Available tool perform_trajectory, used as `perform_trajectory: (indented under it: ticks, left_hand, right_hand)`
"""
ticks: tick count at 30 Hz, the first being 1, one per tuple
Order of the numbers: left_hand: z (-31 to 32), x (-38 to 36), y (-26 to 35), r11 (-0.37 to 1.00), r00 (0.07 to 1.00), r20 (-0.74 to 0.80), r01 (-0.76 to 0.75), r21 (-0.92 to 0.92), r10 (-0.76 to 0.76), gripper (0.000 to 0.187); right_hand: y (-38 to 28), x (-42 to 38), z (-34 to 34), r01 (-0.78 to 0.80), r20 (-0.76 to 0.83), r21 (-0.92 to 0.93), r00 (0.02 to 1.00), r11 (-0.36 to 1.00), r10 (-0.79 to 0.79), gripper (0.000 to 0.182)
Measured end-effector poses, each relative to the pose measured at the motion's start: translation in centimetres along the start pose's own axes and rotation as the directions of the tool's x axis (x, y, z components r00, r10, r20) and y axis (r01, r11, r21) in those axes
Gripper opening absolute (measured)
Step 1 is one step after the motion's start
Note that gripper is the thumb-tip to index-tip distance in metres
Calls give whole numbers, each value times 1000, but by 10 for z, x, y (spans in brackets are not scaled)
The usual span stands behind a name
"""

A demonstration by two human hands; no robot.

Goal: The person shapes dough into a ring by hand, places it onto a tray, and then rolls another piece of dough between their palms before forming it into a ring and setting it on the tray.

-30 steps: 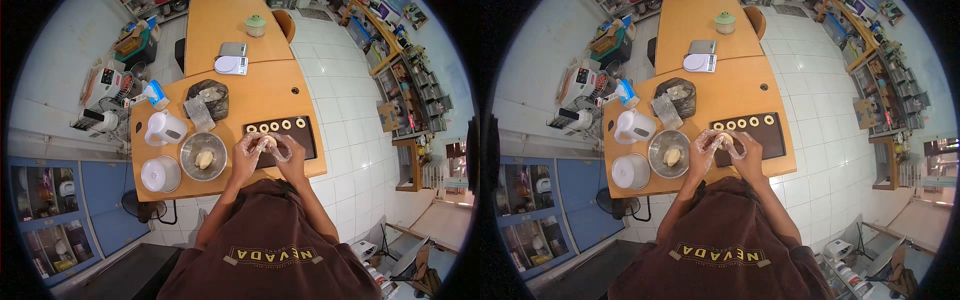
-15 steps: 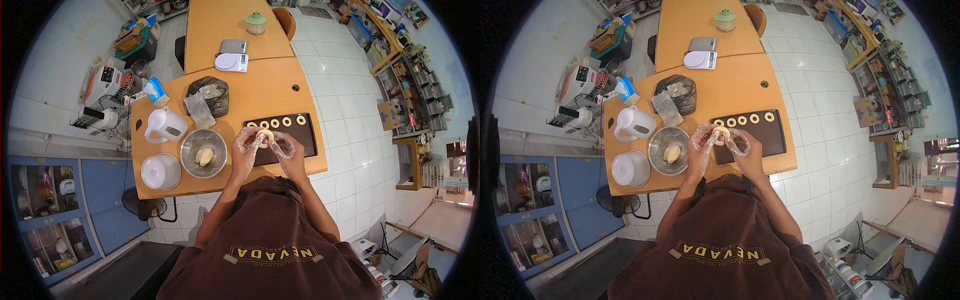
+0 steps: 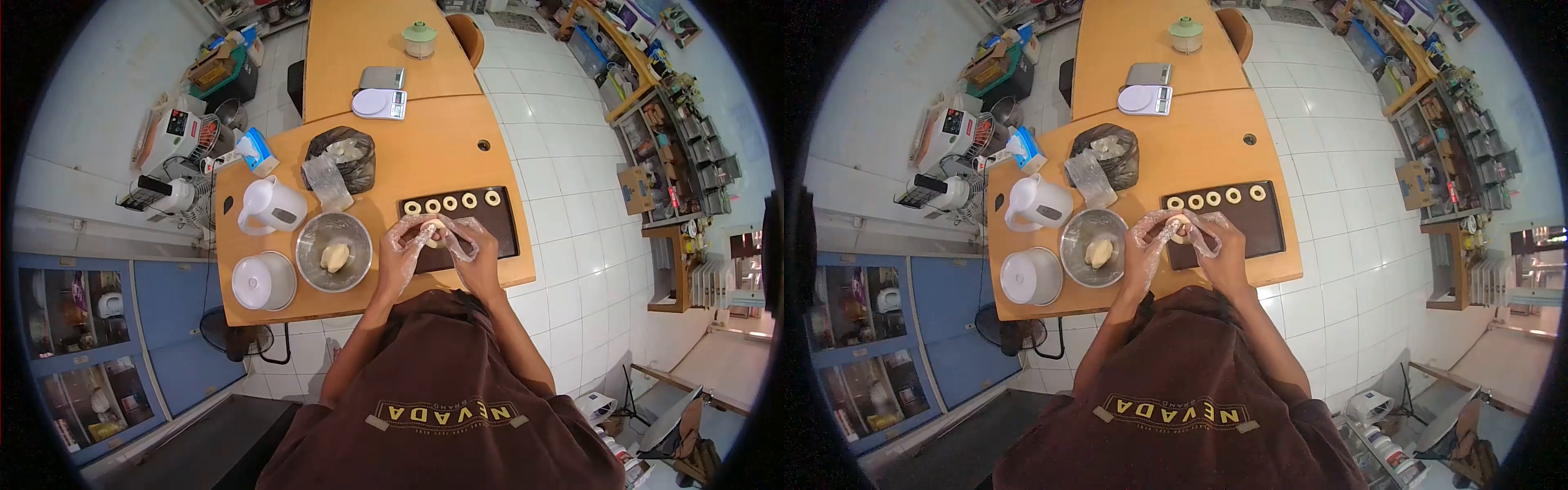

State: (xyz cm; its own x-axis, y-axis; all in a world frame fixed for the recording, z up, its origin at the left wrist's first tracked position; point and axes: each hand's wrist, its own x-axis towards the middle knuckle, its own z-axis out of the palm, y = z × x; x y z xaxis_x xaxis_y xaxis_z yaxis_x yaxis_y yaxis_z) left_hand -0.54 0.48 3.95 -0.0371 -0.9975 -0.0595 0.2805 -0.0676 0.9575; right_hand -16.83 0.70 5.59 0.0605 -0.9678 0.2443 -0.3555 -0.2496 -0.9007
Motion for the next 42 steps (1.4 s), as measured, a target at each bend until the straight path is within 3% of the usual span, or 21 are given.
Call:
perform_trajectory:
  ticks: [3, 7, 9, 13, 15, 16, 22, 24, 28, 33, 36, 40, 42]
  left_hand:
    - [1, -1, 6, 999, 1000, 4, 31, 13, -31, 17]
    - [-4, 1, -2, 998, 1000, -13, 25, 58, -24, 10]
    - [-5, 0, -5, 997, 998, -30, 57, -43, -58, 10]
    - [-5, 0, -12, 967, 996, -14, 85, -238, -91, 11]
    - [-7, 1, -14, 951, 983, -1, 180, -252, -186, 13]
    - [-7, 2, -14, 939, 972, 5, 226, -259, -233, 13]
    - [-10, 4, -19, 933, 985, 11, 165, -319, -170, 18]
    - [-12, 4, -18, 931, 987, 41, 162, -326, -157, 20]
    - [-4, 2, -12, 944, 986, 1, 160, -290, -167, 21]
    - [-3, 0, -6, 972, 991, 56, 131, -197, -122, 18]
    - [-6, 5, -12, 981, 993, 68, 105, -166, -95, 16]
    - [-10, 6, -21, 988, 993, 91, 83, -129, -72, 15]
    - [-7, 4, -20, 983, 998, 31, 59, -172, -55, 15]
  right_hand:
    - [4, 2, -2, 24, 36, -7, 999, 1000, -24, 28]
    - [15, 0, 7, -149, 68, 289, 988, 946, 135, 29]
    - [14, -2, 7, -210, 105, 388, 977, 897, 183, 29]
    - [14, 1, 3, -152, 49, 280, 988, 948, 144, 27]
    - [17, 1, 4, -139, 23, 260, 990, 956, 138, 26]
    - [18, 0, 5, -161, 24, 293, 987, 942, 161, 26]
    - [20, -3, 10, -247, 62, 513, 966, 822, 252, 25]
    - [22, -4, 7, -313, 104, 512, 947, 800, 304, 22]
    - [19, -1, 4, -259, 77, 457, 965, 851, 252, 23]
    - [8, -2, 8, -165, -26, 426, 981, 889, 194, 24]
    - [14, -5, 5, -131, -17, 227, 990, 965, 138, 21]
    - [19, -2, 6, -111, 2, 250, 993, 962, 114, 23]
    - [13, -2, 10, -167, 17, 442, 984, 881, 178, 27]
